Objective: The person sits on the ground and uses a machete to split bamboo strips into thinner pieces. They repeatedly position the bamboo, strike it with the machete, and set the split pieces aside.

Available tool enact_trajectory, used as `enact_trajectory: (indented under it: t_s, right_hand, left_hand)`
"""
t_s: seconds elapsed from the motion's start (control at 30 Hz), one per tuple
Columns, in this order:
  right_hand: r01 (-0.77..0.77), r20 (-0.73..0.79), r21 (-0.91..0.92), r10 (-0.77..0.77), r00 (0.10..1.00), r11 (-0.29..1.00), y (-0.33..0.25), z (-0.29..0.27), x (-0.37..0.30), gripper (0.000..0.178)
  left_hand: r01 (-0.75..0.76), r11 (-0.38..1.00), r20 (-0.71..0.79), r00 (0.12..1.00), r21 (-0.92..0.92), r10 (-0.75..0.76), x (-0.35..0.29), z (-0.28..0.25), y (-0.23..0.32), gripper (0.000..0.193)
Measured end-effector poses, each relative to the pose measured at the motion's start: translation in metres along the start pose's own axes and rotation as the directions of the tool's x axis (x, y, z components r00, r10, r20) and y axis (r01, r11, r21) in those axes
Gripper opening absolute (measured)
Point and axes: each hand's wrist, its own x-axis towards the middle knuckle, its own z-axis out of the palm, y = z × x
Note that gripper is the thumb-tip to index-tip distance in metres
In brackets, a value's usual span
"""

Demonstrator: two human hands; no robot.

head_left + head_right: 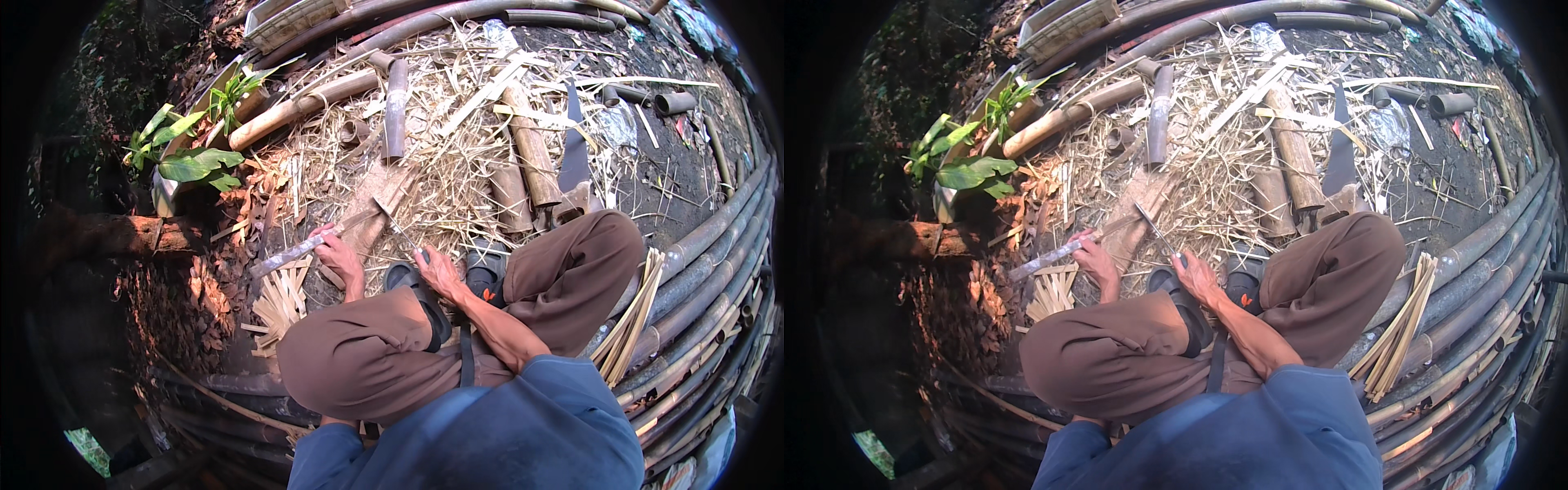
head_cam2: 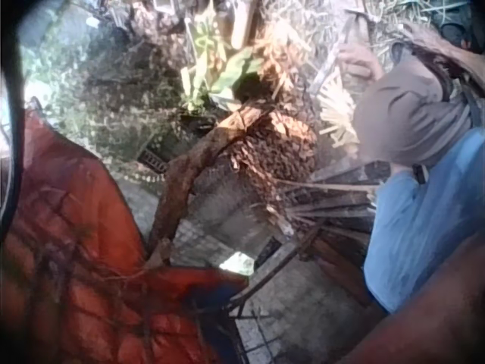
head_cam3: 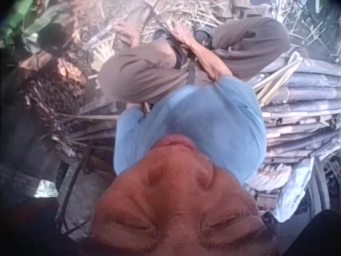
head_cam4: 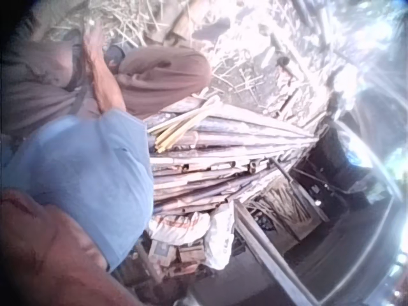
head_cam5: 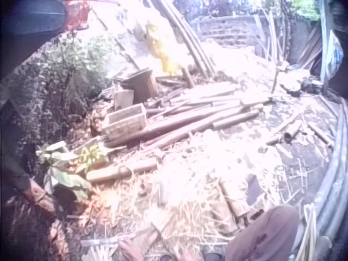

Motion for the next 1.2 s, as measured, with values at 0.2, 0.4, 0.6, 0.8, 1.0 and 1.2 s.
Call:
enact_trajectory:
  t_s: [0.2,0.4,0.6,0.8,1.0,1.2]
  right_hand:
    - [0.187,0.026,-0.02,-0.186,0.982,0.982,-0.037,-0.002,-0.024,0.043]
    - [0.217,-0.025,-0.129,-0.222,0.975,0.968,0.0,0.008,-0.002,0.035]
    - [0.069,-0.082,-0.078,-0.075,0.994,0.995,0.003,0.003,0.0,0.037]
    - [0.169,-0.065,-0.094,-0.176,0.982,0.981,-0.03,-0.005,-0.016,0.041]
    - [-0.016,-0.008,-0.136,0.015,1.0,0.991,0.004,-0.018,-0.012,0.052]
    - [-0.064,0.018,-0.076,0.065,0.998,0.995,0.007,-0.007,-0.006,0.054]
  left_hand:
    - [-0.054,0.998,-0.046,0.997,0.027,0.056,0.001,-0.01,-0.021,0.018]
    - [-0.086,0.996,-0.018,0.996,0.04,0.086,0.007,-0.011,-0.024,0.017]
    - [-0.05,0.999,0.026,0.998,0.022,0.049,-0.007,-0.004,-0.015,0.016]
    - [0.024,0.962,0.026,1.0,-0.272,-0.018,0.001,-0.002,-0.046,0.029]
    - [0.078,0.995,0.115,0.991,-0.059,-0.07,0.04,-0.026,-0.013,0.069]
    - [0.446,0.709,0.538,0.835,-0.545,-0.112,0.083,-0.068,0.014,0.051]
